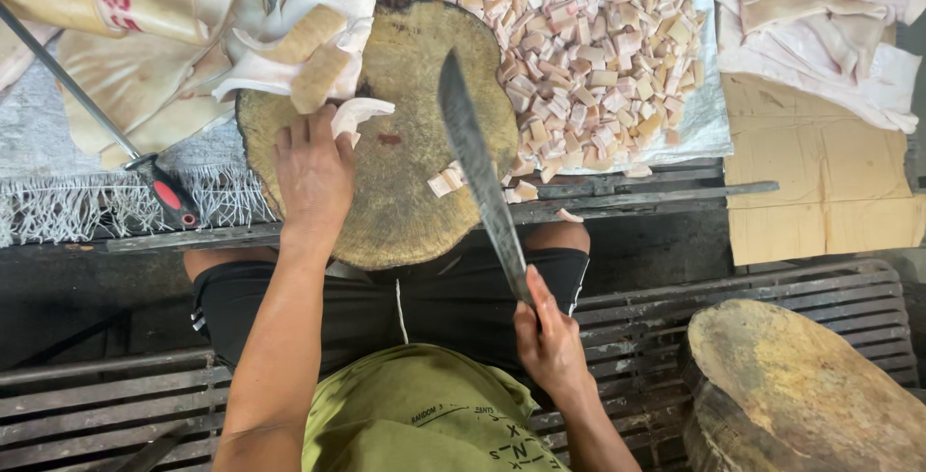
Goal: The person cuts a large piece of pale meat into strips and then into small cubes on a round wooden chopping block using a large knife. The cut pieces are pushed to the side of the block, accumulating in a pile.
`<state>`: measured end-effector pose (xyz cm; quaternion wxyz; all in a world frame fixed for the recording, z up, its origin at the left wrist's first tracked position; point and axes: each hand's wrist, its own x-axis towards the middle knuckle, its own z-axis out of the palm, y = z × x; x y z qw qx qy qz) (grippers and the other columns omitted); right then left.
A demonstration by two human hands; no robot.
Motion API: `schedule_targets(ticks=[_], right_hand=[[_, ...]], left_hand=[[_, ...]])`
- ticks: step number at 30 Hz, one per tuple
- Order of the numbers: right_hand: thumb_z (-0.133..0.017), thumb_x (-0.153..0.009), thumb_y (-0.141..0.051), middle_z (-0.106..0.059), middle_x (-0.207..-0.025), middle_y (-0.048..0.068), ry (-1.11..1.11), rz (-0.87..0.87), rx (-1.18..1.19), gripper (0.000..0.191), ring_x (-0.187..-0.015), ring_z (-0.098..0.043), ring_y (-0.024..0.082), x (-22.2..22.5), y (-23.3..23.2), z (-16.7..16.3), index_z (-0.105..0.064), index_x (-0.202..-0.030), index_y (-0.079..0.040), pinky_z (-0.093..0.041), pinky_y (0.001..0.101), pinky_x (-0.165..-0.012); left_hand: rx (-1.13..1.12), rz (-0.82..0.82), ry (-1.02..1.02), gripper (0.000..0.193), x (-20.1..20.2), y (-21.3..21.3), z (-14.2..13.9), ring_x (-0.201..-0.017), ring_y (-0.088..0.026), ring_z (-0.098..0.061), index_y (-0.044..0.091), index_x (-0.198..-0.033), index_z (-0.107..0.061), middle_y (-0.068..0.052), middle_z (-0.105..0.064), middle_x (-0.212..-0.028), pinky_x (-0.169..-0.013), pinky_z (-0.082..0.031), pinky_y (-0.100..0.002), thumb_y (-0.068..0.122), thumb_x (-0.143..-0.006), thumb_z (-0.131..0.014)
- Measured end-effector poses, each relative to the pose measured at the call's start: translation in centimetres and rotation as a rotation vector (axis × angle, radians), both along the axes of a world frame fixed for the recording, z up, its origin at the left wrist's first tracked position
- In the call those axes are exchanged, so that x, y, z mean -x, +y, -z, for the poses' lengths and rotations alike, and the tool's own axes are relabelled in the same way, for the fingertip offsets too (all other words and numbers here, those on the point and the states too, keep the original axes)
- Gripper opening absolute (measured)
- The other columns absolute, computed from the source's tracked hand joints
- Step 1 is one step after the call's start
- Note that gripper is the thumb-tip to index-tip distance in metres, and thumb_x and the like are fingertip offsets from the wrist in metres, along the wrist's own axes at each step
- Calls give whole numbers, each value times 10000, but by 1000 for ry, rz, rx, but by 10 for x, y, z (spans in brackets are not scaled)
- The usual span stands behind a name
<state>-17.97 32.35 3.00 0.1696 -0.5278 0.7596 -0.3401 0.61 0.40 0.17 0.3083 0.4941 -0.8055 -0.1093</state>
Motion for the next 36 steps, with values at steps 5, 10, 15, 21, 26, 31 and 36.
schedule_targets(ticks=[5, 10, 15, 21, 26, 31, 36], right_hand=[[-618, -931, -35, -746, -911, 250, 44, -114, -135, 623, -586, -735, 351, 10, 12, 19, -445, -1529, -65, -572, 404, -502], [-589, -963, -49, -728, -784, 234, 205, 50, -199, 631, -526, -699, 362, 55, -23, 45, -381, -1559, -54, -567, 414, -499], [-551, -989, -38, -700, -975, 211, 53, 194, -23, 588, -649, -736, 275, 72, -46, 37, -425, -1563, -64, -586, 359, -574], [-529, -983, -19, -733, -785, 120, -97, 249, 21, 598, -648, -734, 203, 37, -37, 29, -405, -1567, -51, -591, 313, -613], [-601, -979, -18, -741, -840, 175, 66, 160, 5, 612, -654, -737, 221, 19, -33, 33, -410, -1560, -32, -575, 315, -593], [-544, -1043, 16, -761, -945, 162, 194, 76, 317, 625, -719, -754, 203, 27, -16, 5, -302, -1618, -30, -635, 300, -590], [-619, -1041, 64, -722, -1000, 313, 538, 58, 639, 665, -620, -653, 200, 25, -25, 8, -299, -1617, -33, -539, 307, -507]], left_hand=[[-121, 32, 144, 299, -8, -3, 0, -944, -412, -642, -14, -1188, -658, -233, -678, -1071, -832, -506, -517, 74, -913, -736], [-514, 198, 417, 196, 3, -2, -8, -844, -245, -728, -16, -1117, -685, -164, -711, -1035, -705, -585, -379, 84, -948, -694], [-1089, 308, 820, 253, 35, 7, -3, -769, -171, -696, 16, -1151, -695, -85, -727, -955, -643, -583, -277, 134, -927, -706], [-1180, 283, 724, 295, 44, 37, 20, -793, -137, -741, -22, -1166, -667, -94, -721, -1009, -635, -637, -273, 142, -925, -715], [-1062, 245, 501, 323, 35, 50, 18, -746, -176, -745, 1, -1184, -699, -121, -754, -991, -604, -604, -299, 193, -924, -701], [-681, 274, 279, 307, 28, 50, 9, -876, -311, -741, 24, -1169, -734, -203, -752, -1021, -761, -564, -405, 218, -934, -695], [-708, 265, 270, 320, 23, 48, 11, -956, -336, -736, 23, -1165, -724, -205, -743, -1046, -844, -559, -410, 199, -899, -696]])
